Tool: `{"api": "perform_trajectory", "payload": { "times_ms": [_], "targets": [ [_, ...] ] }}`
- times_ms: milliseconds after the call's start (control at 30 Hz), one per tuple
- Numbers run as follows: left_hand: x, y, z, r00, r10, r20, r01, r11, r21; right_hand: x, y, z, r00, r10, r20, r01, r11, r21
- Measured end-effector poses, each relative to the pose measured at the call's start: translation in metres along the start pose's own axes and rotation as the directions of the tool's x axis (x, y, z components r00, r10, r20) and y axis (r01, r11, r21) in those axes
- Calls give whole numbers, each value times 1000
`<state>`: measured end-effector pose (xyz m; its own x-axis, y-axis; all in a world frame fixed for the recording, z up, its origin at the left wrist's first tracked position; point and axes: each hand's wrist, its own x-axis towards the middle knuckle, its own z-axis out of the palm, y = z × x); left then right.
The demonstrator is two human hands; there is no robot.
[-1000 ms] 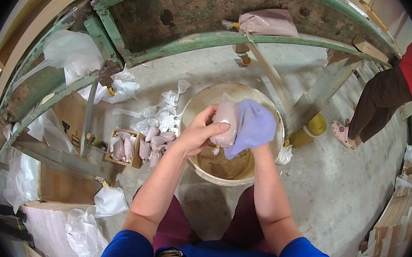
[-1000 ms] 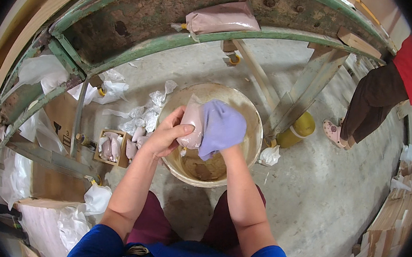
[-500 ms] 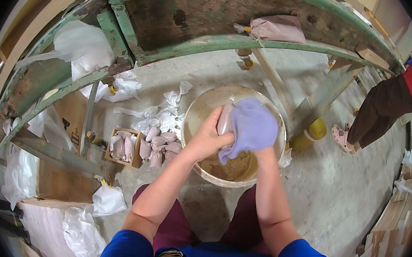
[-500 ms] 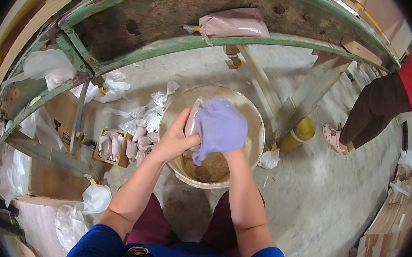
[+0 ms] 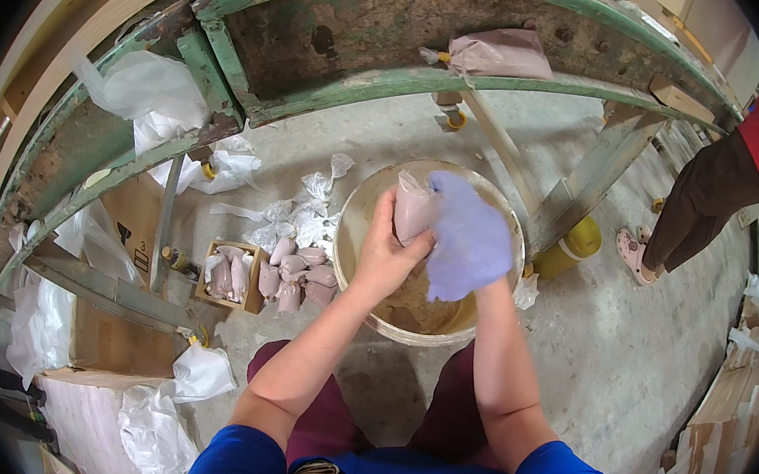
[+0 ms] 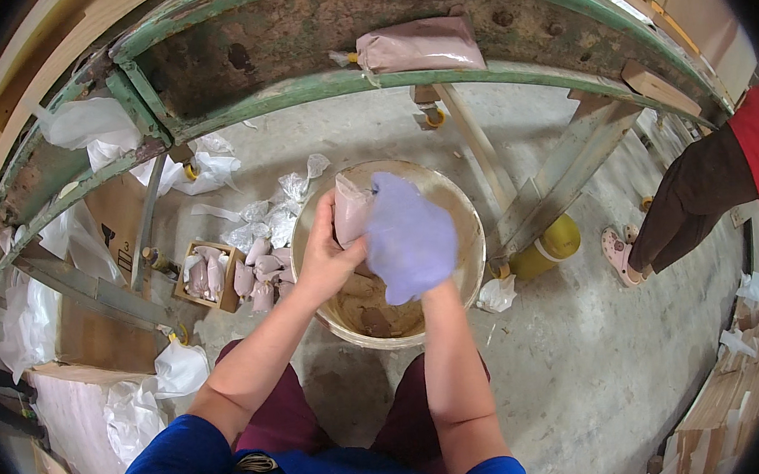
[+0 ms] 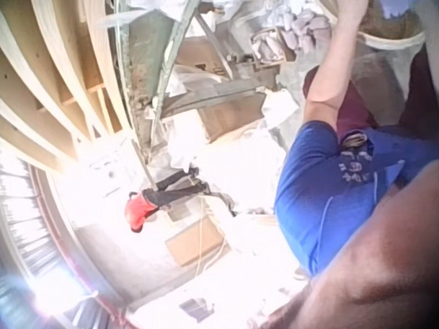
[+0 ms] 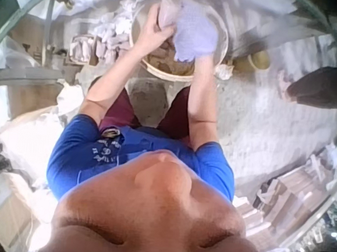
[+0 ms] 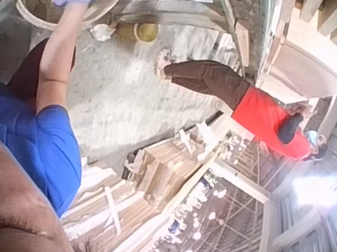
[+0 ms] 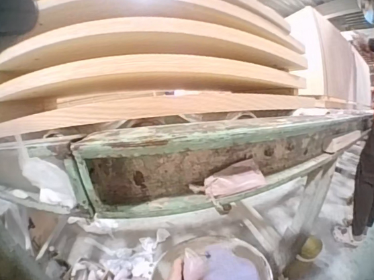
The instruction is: The person wipes the surface of a large yellow wooden panel with a white cloth, then moves to a bucket and repeatedly wipes small pinkish objects with a purple cloth. The person handles the objects one at a time, dipping them into the bucket and wiping them before placing them aside.
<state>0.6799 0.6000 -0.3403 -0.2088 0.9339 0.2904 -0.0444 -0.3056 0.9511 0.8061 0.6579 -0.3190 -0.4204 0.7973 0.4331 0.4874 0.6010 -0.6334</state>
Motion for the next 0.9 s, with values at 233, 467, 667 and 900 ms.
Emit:
{"api": "perform_trajectory", "payload": {
  "times_ms": [233, 467, 667, 900],
  "targets": [
    [-1, 0, 7, 998, 37, 58, -43, 993, 109, -5, 43, 30, 909, 229, -348, 6, 828, 561],
    [4, 0, 2, 997, 34, -62, -38, 997, -64, 15, 14, -1, 998, 21, -54, -6, 965, 262],
    [-2, -14, -3, 968, 249, -32, -222, 909, 353, 3, -27, 25, 952, 127, -277, -107, 991, 84],
    [-13, -1, 11, 966, 225, 131, -260, 843, 471, -8, 10, 17, 872, 368, -323, -241, 897, 372]
  ]
}}
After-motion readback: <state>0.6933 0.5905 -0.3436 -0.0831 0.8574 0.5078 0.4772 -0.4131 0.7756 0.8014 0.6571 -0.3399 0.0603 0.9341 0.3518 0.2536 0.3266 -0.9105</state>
